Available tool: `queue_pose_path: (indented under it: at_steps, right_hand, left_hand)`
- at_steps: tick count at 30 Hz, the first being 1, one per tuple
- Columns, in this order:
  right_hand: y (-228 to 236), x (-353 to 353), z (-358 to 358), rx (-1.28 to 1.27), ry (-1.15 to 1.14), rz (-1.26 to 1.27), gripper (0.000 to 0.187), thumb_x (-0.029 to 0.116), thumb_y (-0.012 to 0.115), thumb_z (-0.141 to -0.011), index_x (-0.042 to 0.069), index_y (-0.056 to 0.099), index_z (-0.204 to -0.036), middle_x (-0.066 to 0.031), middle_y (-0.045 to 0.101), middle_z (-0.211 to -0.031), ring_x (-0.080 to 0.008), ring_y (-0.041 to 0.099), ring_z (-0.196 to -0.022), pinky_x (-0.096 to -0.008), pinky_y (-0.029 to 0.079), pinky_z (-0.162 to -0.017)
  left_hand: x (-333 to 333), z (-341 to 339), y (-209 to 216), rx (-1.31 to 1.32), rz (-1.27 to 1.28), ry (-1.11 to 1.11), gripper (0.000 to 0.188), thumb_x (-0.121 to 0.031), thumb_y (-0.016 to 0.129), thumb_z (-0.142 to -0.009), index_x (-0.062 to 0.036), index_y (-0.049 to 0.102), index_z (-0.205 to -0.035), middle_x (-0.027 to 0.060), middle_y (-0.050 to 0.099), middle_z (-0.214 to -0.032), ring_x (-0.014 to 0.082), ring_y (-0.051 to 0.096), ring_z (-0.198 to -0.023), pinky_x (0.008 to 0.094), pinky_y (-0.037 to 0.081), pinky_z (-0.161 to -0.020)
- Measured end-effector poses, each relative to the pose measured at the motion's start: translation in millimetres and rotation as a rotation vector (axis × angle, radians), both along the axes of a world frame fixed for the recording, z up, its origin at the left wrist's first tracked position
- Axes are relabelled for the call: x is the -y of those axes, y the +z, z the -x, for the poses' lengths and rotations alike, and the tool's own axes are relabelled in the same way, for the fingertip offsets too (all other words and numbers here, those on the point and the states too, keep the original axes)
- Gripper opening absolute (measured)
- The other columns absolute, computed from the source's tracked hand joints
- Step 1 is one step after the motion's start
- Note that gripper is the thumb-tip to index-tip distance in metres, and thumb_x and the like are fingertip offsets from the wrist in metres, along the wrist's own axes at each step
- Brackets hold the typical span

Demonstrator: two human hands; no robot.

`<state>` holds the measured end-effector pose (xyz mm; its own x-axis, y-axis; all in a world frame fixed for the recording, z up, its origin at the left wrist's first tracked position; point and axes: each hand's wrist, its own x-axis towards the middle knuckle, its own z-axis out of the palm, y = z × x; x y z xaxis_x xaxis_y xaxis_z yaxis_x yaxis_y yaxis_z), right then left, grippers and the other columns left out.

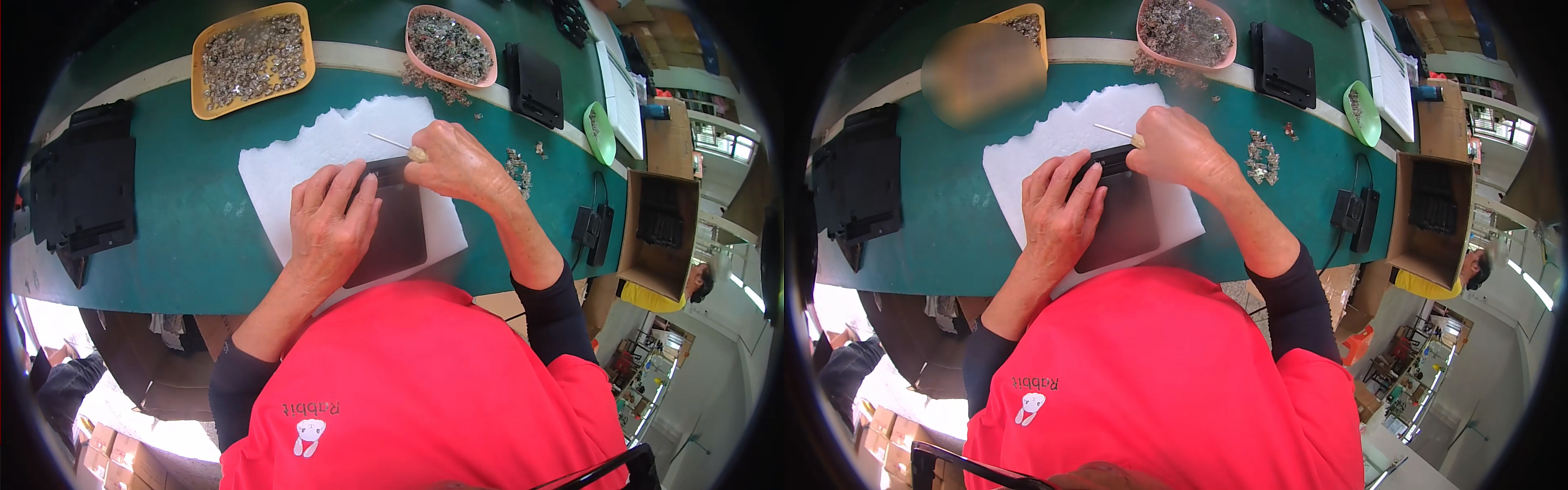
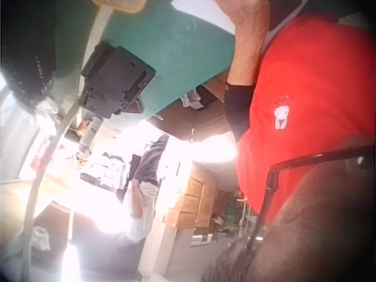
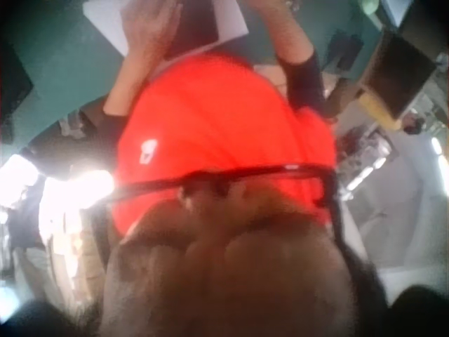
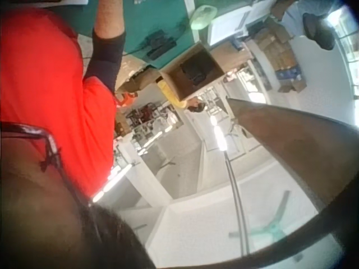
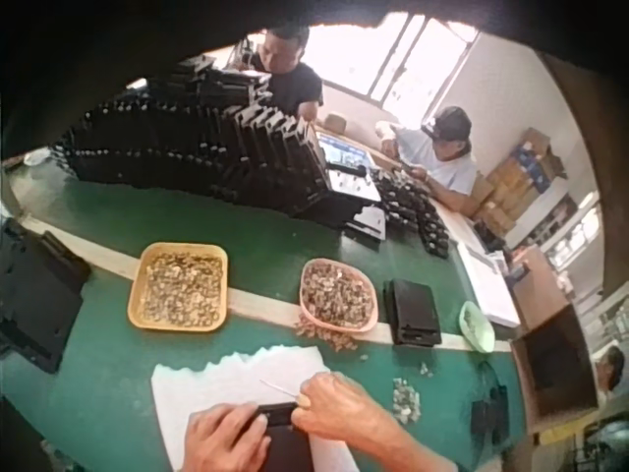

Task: The person uses a small screwdriver to insert and tighten screws into a black rectangular electronic device. They repeatedly pick up screws from a yellow tray, place them into the device, and secure them. The person also flips the device over to work on different sides.

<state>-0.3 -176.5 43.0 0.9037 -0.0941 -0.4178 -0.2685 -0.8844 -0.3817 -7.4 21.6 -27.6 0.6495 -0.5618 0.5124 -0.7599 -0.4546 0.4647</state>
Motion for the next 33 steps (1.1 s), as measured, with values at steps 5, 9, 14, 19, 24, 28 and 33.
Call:
queue_pose_path:
  at_steps: [5,9,14,19,24,28,33]
  right_hand:
    - [-5.8,6.1,-0.3,0.034,0.061,-0.003,0.021,0.014,0.061,-0.07,-0.006,0.058,-0.064,-0.0173,0.058,-0.057,-0.0273,0.058,-0.046,-0.0378,0.049,-0.05]
    - [-0.5,11.6,-1.2,-0.142,-0.16,-0.197,0.023,0.017,0.068,-0.073,-0.002,0.06,-0.064,-0.0062,0.06,-0.057,-0.0123,0.054,-0.042,-0.029,0.045,-0.04]
    - [-8.2,26.0,-0.7,-0.176,-0.22,-0.392,0.023,0.02,0.074,-0.077,0.001,0.063,-0.071,-0.0023,0.059,-0.057,-0.0065,0.051,-0.041,-0.0237,0.039,-0.036]
    - [-29.6,31.4,28.7,0.126,-0.169,-0.414,0.025,0.023,0.076,-0.08,0.001,0.064,-0.075,-0.001,0.057,-0.057,-0.0062,0.047,-0.04,-0.0237,0.037,-0.038]
    - [-39.2,23.8,41.2,0.397,-0.004,-0.233,0.023,0.023,0.075,-0.082,0.002,0.065,-0.08,-0.0082,0.058,-0.059,-0.0159,0.056,-0.053,-0.0313,0.044,-0.051]
    - [-32.0,16.0,45.1,0.475,0.066,-0.096,0.018,0.02,0.069,-0.086,0.004,0.063,-0.091,-0.0121,0.063,-0.071,-0.0268,0.061,-0.063,-0.0357,0.047,-0.056]
    - [-7.7,4.8,54.5,0.413,0.128,0.003,0.012,0.014,0.059,-0.09,0.007,0.06,-0.099,-0.0136,0.064,-0.085,-0.0334,0.065,-0.073,-0.0409,0.051,-0.061]
  left_hand:
    - [-0.6,-0.6,1.6,-0.013,0.006,0.0,0.038,-0.008,0.076,-0.071,-0.0066,0.068,-0.108,0.006,0.06,-0.121,0.0267,0.055,-0.106,0.0379,0.043,-0.085]
    - [-1.7,0.0,0.2,-0.02,0.008,0.005,0.036,-0.008,0.076,-0.072,-0.0068,0.068,-0.107,0.006,0.06,-0.12,0.0271,0.055,-0.106,0.0379,0.043,-0.086]
    - [-2.3,-0.8,1.3,-0.002,0.008,-0.001,0.033,-0.008,0.074,-0.072,-0.0029,0.067,-0.104,0.0083,0.059,-0.118,0.0252,0.054,-0.105,0.0373,0.041,-0.087]
    - [-0.6,1.4,-0.1,0.031,-0.007,0.004,0.033,-0.009,0.074,-0.073,-0.0039,0.067,-0.105,0.0086,0.059,-0.119,0.0269,0.054,-0.108,0.0387,0.04,-0.088]
    - [-1.6,0.9,7.0,-0.004,-0.056,0.036,0.035,-0.007,0.075,-0.073,-0.0066,0.067,-0.107,0.0123,0.058,-0.124,0.0322,0.054,-0.115,0.0413,0.041,-0.096]
    - [-3.7,1.6,2.1,-0.067,-0.021,0.013,0.036,-0.006,0.075,-0.074,-0.005,0.066,-0.108,0.0171,0.056,-0.127,0.037,0.054,-0.118,0.0453,0.044,-0.098]
    - [-0.9,2.4,2.7,-0.031,-0.025,0.008,0.034,-0.005,0.075,-0.075,-0.0035,0.065,-0.108,0.0174,0.056,-0.129,0.038,0.053,-0.12,0.0441,0.046,-0.097]
